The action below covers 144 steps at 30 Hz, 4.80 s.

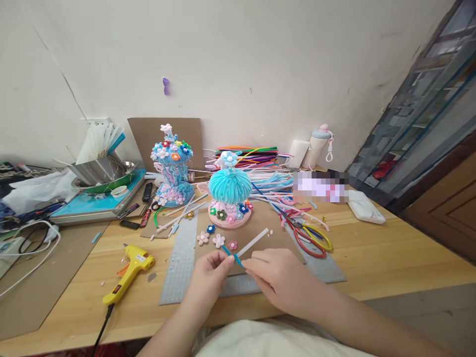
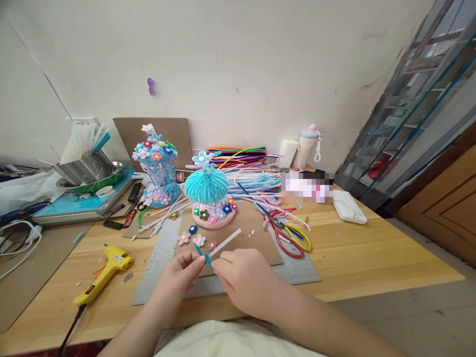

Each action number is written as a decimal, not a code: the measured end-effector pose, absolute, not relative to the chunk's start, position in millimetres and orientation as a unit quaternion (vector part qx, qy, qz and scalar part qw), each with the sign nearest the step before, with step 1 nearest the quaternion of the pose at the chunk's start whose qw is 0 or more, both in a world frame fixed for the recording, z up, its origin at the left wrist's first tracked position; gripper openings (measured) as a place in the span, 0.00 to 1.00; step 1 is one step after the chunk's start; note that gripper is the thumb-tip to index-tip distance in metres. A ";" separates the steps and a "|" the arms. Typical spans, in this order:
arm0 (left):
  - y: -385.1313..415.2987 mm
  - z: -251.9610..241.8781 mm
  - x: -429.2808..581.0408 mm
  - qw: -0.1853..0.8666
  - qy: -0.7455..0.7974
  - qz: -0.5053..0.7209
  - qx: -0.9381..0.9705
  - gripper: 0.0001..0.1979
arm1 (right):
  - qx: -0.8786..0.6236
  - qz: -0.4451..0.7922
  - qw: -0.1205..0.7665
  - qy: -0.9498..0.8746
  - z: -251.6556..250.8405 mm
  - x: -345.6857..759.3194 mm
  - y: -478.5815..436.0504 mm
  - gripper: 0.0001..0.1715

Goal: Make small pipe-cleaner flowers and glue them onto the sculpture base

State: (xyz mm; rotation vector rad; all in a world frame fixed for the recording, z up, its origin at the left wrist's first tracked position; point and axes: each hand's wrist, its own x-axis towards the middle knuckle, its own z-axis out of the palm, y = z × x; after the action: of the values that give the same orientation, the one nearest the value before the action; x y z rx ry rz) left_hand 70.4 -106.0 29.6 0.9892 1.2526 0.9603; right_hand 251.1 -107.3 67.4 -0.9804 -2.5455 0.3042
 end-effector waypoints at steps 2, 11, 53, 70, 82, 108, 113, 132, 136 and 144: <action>-108.6 35.0 70.1 0.663 0.503 0.405 0.378 0.20 | -0.353 0.148 0.218 -0.898 61.6 252.7 -106.9 0.15; -119.2 48.3 58.2 0.684 0.424 0.260 0.534 0.15 | -0.271 0.327 0.181 -0.887 63.1 253.2 -79.2 0.10; -111.4 47.3 51.0 0.690 0.464 0.403 0.382 0.16 | -0.302 0.187 0.304 -0.884 58.7 255.7 -95.0 0.13; -112.7 51.4 60.0 0.895 0.221 0.308 0.236 0.10 | -0.234 0.272 0.426 -0.830 48.9 237.5 -76.3 0.12; -115.0 56.9 71.5 0.839 0.324 0.365 0.242 0.11 | -0.323 0.353 0.440 -0.760 43.9 223.5 -94.0 0.13; -100.4 50.1 71.1 0.708 0.411 0.443 0.366 0.13 | -0.360 0.241 0.341 -0.834 34.3 231.2 -92.0 0.11; -100.6 49.4 72.1 0.699 0.415 0.452 0.368 0.14 | -0.318 0.221 0.364 -0.847 28.9 231.6 -92.8 0.20; -102.4 44.7 77.2 0.706 0.407 0.455 0.359 0.14 | -0.333 0.121 0.400 -0.845 17.1 229.4 -91.0 0.12; -102.9 45.0 77.9 0.680 0.429 0.462 0.374 0.15 | -0.363 0.133 0.385 -0.838 18.7 227.0 -94.5 0.11; -101.1 48.9 76.4 0.656 0.436 0.463 0.406 0.17 | -0.353 0.238 0.333 -0.842 34.0 226.9 -96.5 0.10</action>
State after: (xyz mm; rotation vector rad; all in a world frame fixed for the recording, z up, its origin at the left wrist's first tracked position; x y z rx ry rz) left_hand 76.4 -101.1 48.9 0.9208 0.9884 1.0501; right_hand 226.9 -96.5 34.0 -0.9211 -2.1986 0.6223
